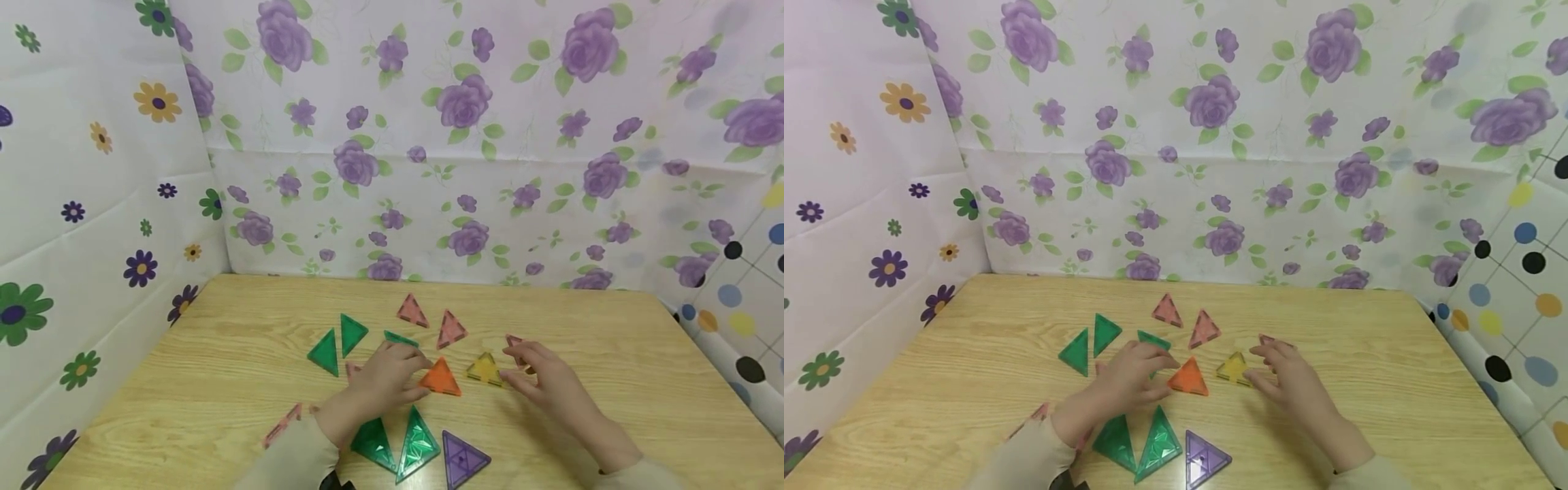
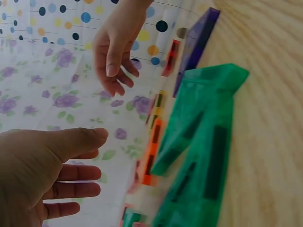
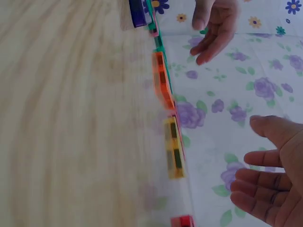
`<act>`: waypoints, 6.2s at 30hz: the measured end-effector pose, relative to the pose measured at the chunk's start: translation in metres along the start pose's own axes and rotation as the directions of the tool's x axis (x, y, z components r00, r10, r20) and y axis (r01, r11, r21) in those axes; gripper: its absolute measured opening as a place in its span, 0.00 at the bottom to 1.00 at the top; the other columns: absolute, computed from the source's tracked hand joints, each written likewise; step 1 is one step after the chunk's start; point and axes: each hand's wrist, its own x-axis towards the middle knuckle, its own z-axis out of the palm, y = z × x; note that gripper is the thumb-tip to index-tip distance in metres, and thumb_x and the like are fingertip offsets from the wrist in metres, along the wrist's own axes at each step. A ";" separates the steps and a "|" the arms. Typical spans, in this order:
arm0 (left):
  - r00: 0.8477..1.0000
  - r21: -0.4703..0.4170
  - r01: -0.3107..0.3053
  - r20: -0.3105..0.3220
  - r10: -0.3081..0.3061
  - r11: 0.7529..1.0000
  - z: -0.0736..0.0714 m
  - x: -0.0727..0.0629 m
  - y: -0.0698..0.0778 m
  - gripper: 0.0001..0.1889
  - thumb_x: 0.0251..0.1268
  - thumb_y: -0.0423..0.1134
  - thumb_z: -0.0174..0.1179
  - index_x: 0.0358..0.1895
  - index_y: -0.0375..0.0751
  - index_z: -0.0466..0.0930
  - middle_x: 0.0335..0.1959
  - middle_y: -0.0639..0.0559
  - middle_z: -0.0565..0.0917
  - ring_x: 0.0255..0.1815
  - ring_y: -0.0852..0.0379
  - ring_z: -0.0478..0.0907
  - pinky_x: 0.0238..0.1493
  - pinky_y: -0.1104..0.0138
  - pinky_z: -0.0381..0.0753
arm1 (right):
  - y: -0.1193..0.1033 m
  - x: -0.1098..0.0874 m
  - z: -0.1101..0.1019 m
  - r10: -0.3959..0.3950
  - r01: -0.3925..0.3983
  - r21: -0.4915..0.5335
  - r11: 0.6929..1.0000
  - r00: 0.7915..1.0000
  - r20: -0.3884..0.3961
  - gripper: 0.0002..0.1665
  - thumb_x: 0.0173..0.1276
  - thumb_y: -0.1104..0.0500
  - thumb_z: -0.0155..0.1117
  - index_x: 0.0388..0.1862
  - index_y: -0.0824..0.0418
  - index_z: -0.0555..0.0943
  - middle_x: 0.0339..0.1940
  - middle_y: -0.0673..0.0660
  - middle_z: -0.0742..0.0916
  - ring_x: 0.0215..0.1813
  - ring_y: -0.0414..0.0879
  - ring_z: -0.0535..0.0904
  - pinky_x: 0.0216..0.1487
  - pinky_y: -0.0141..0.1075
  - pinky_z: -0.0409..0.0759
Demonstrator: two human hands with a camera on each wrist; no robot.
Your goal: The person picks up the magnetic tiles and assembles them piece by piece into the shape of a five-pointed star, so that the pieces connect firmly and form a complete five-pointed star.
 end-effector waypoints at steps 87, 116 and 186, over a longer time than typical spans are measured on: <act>0.985 -0.050 -0.173 0.000 0.173 0.984 0.050 0.004 -0.011 0.14 0.65 0.47 0.61 0.51 0.51 0.84 0.53 0.59 0.84 0.54 0.60 0.78 0.59 0.64 0.74 | -0.002 -0.007 0.056 -0.161 0.172 -0.082 0.982 0.978 0.134 0.23 0.68 0.41 0.58 0.55 0.49 0.82 0.59 0.46 0.83 0.61 0.47 0.78 0.57 0.51 0.77; 0.973 -0.060 -0.231 0.011 0.232 0.971 0.054 0.002 -0.011 0.14 0.69 0.46 0.56 0.56 0.55 0.82 0.60 0.59 0.80 0.59 0.59 0.75 0.59 0.64 0.73 | 0.050 0.006 0.021 0.088 -0.073 -0.166 0.983 0.992 0.087 0.23 0.65 0.57 0.65 0.57 0.66 0.80 0.59 0.63 0.82 0.59 0.62 0.77 0.58 0.58 0.75; 0.966 0.066 -0.255 -0.023 0.257 0.965 0.058 0.001 -0.001 0.16 0.72 0.46 0.54 0.59 0.51 0.79 0.51 0.54 0.77 0.54 0.59 0.72 0.57 0.66 0.76 | 0.015 -0.010 0.038 -0.168 0.180 -0.191 0.965 0.983 0.076 0.11 0.57 0.50 0.73 0.39 0.48 0.87 0.47 0.47 0.85 0.48 0.44 0.81 0.48 0.40 0.82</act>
